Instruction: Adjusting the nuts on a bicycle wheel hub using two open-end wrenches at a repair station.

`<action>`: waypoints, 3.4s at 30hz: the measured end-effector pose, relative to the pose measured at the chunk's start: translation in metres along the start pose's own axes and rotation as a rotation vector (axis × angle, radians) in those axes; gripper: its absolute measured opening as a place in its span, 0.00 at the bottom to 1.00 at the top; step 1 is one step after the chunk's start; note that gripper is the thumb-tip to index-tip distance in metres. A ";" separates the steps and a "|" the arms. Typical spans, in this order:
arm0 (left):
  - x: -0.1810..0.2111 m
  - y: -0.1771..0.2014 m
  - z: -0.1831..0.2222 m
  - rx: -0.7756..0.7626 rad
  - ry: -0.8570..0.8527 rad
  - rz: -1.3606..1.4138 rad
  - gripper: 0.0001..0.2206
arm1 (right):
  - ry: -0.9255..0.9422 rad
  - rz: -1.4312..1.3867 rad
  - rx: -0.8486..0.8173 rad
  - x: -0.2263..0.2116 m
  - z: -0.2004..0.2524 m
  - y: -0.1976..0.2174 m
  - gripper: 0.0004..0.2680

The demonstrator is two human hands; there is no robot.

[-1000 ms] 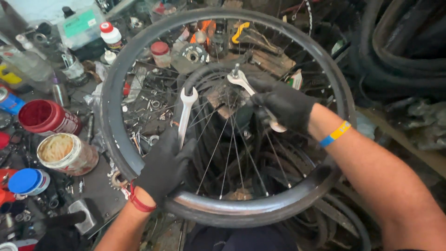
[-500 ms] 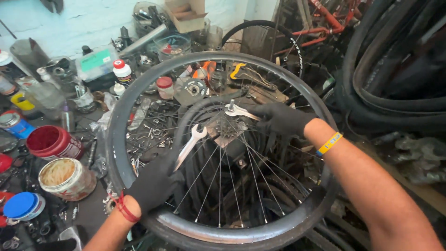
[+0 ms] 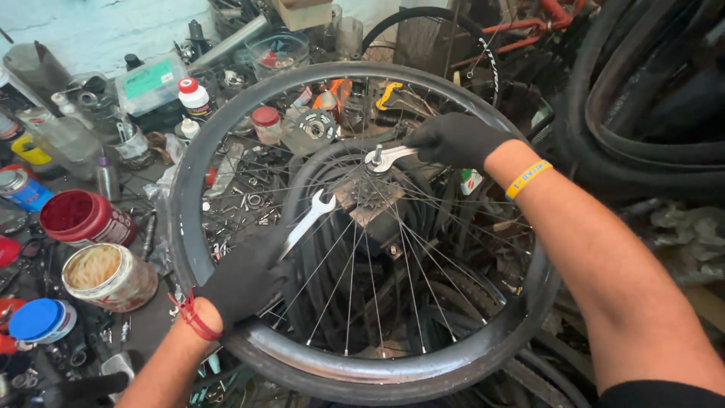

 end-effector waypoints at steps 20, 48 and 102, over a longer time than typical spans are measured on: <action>-0.006 -0.005 -0.002 0.064 -0.117 -0.084 0.27 | -0.022 0.133 -0.092 0.001 -0.015 0.016 0.12; 0.018 0.057 -0.115 0.125 0.025 -0.622 0.14 | -0.154 0.148 -0.018 0.031 0.001 -0.031 0.14; 0.177 0.016 -0.112 0.046 -0.072 -0.107 0.16 | -0.234 -0.024 -0.124 -0.003 0.028 -0.016 0.16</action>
Point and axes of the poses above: each hand's wrist, its own z-axis away from the middle knuckle, its own y-axis out of the back of the hand, x = y × z, the point moved 5 cm from there along -z, towards the middle knuckle, and after that the axes turned 4 degrees about -x, right-handed, at the moved point
